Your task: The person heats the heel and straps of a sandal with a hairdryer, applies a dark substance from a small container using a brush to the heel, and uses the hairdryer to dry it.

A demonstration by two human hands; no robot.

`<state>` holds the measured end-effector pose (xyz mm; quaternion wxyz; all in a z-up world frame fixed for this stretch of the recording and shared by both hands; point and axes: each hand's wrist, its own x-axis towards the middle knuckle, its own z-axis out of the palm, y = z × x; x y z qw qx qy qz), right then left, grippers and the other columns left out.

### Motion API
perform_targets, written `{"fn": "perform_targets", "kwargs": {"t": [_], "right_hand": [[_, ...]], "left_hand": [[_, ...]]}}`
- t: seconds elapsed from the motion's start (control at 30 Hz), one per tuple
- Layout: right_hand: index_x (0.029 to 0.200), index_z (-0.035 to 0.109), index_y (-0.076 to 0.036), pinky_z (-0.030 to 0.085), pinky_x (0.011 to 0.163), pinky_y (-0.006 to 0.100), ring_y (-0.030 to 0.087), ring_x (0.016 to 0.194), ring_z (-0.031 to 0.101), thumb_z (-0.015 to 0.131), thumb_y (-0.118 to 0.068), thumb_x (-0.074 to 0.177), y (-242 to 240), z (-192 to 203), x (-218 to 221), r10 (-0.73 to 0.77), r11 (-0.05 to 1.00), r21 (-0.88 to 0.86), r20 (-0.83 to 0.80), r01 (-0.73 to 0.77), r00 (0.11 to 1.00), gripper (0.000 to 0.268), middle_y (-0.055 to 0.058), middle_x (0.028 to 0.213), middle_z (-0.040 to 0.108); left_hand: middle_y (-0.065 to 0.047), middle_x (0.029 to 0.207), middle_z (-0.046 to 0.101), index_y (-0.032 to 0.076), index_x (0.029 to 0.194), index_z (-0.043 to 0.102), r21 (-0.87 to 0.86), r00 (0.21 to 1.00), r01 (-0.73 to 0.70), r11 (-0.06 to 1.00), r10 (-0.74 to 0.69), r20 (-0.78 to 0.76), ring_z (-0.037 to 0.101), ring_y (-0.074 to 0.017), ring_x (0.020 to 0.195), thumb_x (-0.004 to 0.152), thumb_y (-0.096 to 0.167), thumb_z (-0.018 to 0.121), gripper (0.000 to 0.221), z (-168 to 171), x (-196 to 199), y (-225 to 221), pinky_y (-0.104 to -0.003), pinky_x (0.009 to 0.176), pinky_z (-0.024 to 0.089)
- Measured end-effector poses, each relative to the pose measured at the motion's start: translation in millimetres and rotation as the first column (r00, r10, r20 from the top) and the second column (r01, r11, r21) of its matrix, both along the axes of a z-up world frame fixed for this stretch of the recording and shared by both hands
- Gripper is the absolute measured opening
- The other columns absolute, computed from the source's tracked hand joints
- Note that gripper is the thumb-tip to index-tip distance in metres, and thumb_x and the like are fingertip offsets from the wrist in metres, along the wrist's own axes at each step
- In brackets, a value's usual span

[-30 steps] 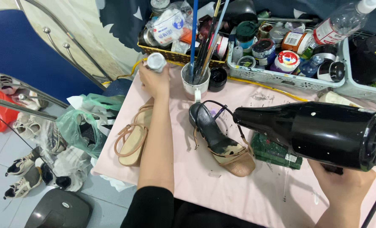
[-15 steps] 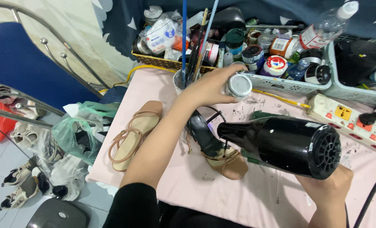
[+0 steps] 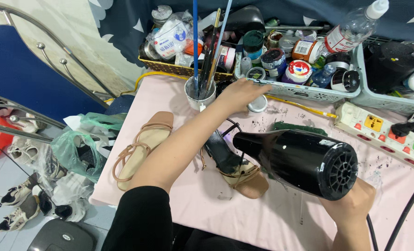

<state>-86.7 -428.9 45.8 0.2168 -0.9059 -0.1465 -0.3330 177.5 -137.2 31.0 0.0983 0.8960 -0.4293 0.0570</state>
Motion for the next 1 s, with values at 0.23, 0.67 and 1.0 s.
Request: {"fn": "perform_targets", "kwargs": {"t": [0.23,0.67,1.0], "right_hand": [[0.096,0.070,-0.002,0.053,0.065,0.036,0.030,0.072,0.070,0.079,-0.003,0.083,3,-13,1,0.038,0.999,-0.036,0.064,-0.036,0.997,0.016,0.013,0.085,0.070],[0.115,0.072,-0.002,0.056,0.073,0.032,0.025,0.081,0.073,0.097,-0.018,0.076,27,10,10,-0.029,0.996,0.077,-0.078,0.035,0.997,0.048,0.011,0.100,0.074],[0.120,0.071,0.000,0.057,0.081,0.027,0.020,0.089,0.073,0.095,-0.014,0.080,30,40,8,-0.058,0.988,0.137,-0.136,0.077,0.989,0.048,0.010,0.107,0.074]], "left_hand": [[-0.004,0.112,0.068,0.018,0.126,0.058,-0.036,0.969,-0.054,0.998,0.061,0.241,0.067,-0.0251,0.112,0.088,0.005,0.077,0.044,29,-14,8,-0.041,0.097,0.051],[-0.011,0.117,0.067,0.007,0.121,0.067,-0.526,0.855,-0.518,0.674,0.413,-0.313,0.061,-0.0337,0.111,0.097,0.016,0.067,0.026,82,-177,99,-0.043,0.094,0.048],[-0.005,0.118,0.069,0.010,0.123,0.069,-0.575,0.896,-0.423,0.700,0.416,-0.152,0.060,-0.0274,0.115,0.094,0.014,0.067,0.029,38,-179,102,-0.043,0.098,0.043]]}}
